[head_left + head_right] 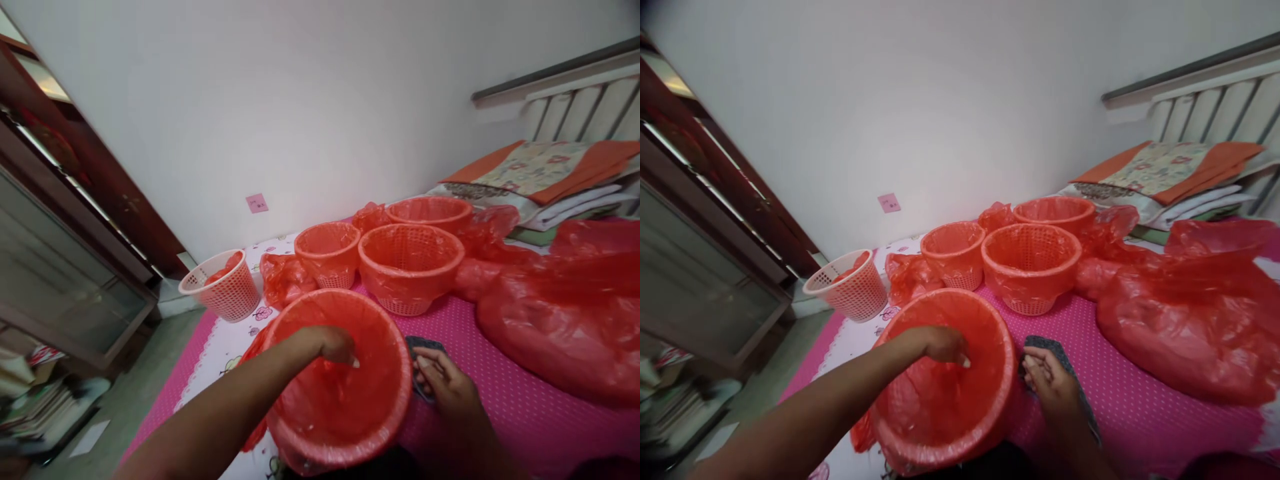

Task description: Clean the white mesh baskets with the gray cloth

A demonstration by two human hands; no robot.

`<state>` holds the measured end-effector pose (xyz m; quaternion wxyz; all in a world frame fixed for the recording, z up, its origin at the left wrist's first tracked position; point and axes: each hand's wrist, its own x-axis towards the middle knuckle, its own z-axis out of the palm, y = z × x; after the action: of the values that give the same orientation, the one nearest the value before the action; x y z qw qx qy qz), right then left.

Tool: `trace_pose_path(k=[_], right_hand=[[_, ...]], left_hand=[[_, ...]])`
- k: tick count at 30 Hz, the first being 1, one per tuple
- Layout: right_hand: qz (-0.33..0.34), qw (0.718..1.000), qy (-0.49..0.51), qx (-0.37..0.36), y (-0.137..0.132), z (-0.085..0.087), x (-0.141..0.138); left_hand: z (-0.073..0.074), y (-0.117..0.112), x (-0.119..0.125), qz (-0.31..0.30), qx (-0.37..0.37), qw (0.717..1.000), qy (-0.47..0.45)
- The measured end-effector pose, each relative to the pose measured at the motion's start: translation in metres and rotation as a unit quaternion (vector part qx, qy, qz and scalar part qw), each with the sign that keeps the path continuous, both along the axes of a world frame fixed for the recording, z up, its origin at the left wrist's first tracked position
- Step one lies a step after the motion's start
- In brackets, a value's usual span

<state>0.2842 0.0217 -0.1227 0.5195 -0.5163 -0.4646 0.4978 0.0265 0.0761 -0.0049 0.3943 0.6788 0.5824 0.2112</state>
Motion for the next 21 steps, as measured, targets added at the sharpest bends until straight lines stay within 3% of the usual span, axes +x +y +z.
trace_pose_path(k=[3, 4, 6, 7, 9, 11, 12, 13, 15, 17, 21], right_hand=[[-0.023, 0.994, -0.069, 0.087, -0.018, 0.02, 0.003], [-0.031, 0.985, -0.102, 0.136, -0.025, 0.026, 0.003], [-0.041, 0.951, -0.171, 0.255, -0.039, 0.038, 0.001], [-0.036, 0.926, -0.202, 0.318, -0.046, 0.044, -0.002], [-0.006, 0.866, -0.248, 0.434, -0.059, 0.055, -0.01], [0.041, 0.81, -0.287, 0.51, -0.069, 0.062, -0.023], [0.066, 0.786, -0.305, 0.533, -0.072, 0.064, -0.03], [0.082, 0.771, -0.318, 0.545, -0.075, 0.064, -0.037], [0.092, 0.762, -0.328, 0.551, -0.077, 0.061, -0.05], [0.087, 0.763, -0.327, 0.55, -0.077, 0.056, -0.059], [0.09, 0.765, -0.33, 0.546, -0.073, 0.045, -0.062]], left_hand=[[0.051, -0.044, -0.024, -0.022, 0.03, 0.999, 0.013], [0.062, -0.063, -0.033, 0.014, 0.111, 0.994, 0.008], [0.067, -0.104, -0.053, 0.16, 0.249, 0.955, -0.02], [0.06, -0.124, -0.062, 0.248, 0.288, 0.924, -0.037], [0.03, -0.16, -0.078, 0.43, 0.329, 0.837, -0.077], [-0.009, -0.184, -0.084, 0.564, 0.253, 0.771, -0.155], [-0.028, -0.191, -0.083, 0.589, 0.168, 0.758, -0.224], [-0.044, -0.195, -0.08, 0.586, 0.071, 0.747, -0.307], [-0.066, -0.196, -0.068, 0.504, -0.035, 0.734, -0.454], [-0.074, -0.19, -0.057, 0.483, -0.044, 0.683, -0.546], [-0.076, -0.175, -0.053, 0.501, -0.008, 0.572, -0.65]])
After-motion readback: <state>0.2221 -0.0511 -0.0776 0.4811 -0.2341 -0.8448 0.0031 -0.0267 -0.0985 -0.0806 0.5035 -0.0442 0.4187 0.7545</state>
